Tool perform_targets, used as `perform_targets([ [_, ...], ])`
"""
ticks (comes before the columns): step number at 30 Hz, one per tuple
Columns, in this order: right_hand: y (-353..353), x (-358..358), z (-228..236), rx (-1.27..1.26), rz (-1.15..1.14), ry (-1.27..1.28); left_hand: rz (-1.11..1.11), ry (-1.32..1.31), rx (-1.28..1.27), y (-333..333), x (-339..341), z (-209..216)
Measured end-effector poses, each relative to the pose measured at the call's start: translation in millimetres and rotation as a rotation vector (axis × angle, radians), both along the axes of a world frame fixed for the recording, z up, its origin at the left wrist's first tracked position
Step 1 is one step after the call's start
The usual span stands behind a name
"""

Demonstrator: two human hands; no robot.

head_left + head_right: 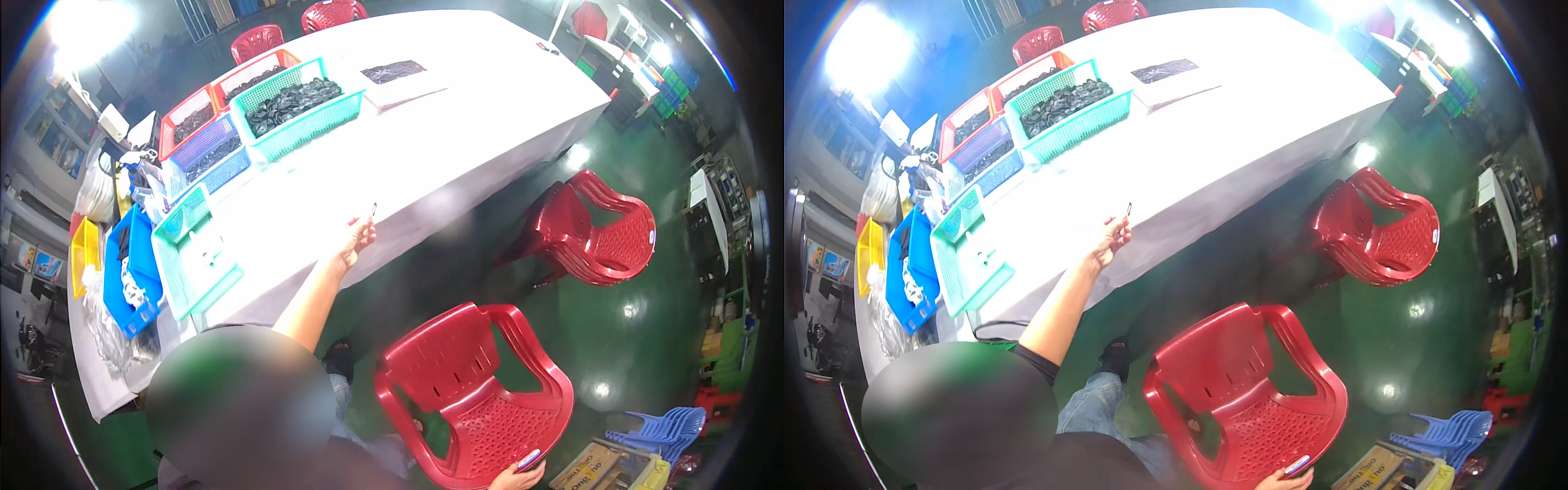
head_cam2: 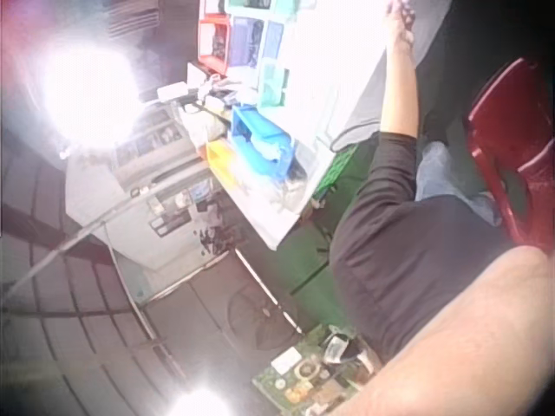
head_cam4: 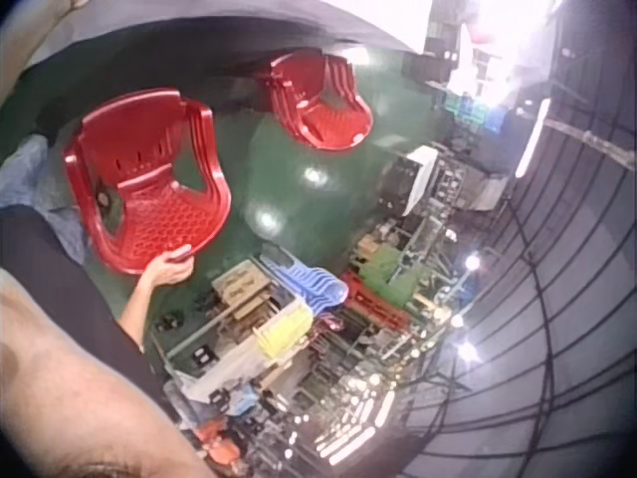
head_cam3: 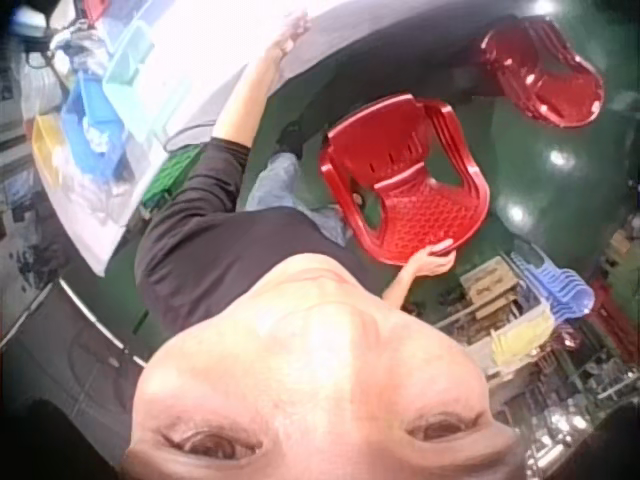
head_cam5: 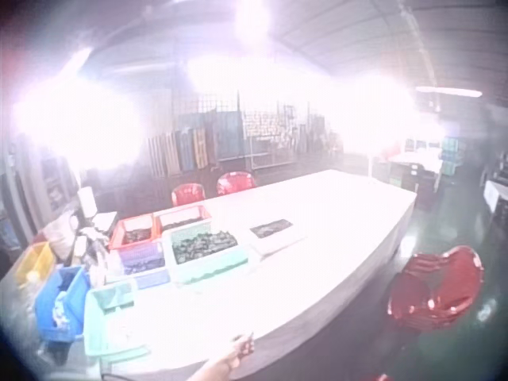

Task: The person moves a red plastic chair and places it under a table. They then use a yellow duster to wipe the surfaces of several tables, moving items like plastic baskets and a red tray aside to reach the work. The person continues dusting multiple tables in the room.

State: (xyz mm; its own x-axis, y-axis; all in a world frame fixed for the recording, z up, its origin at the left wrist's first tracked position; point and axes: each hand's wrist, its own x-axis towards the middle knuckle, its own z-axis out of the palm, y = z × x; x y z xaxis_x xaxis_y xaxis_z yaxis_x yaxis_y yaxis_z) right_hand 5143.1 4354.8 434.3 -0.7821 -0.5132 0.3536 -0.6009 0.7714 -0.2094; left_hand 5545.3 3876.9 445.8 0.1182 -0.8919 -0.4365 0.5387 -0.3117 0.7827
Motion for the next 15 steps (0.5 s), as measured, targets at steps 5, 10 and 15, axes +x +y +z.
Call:
perform_targets([
  [5,14.7,71.7,-33.6,0.066,-0.356,-0.202,-0.187,-0.100,-0.075,-139.7,69.5,3.6],
  [10,21.6,107.9,-15.8,0.326,-0.406,-0.276,-0.106,0.051,-0.464,-329.3,72.8,87.1],
  [15,22.9,151.6,9.9,0.267,-0.325,-0.301,-0.120,-0.113,-0.320,-355.3,43.0,116.7],
])
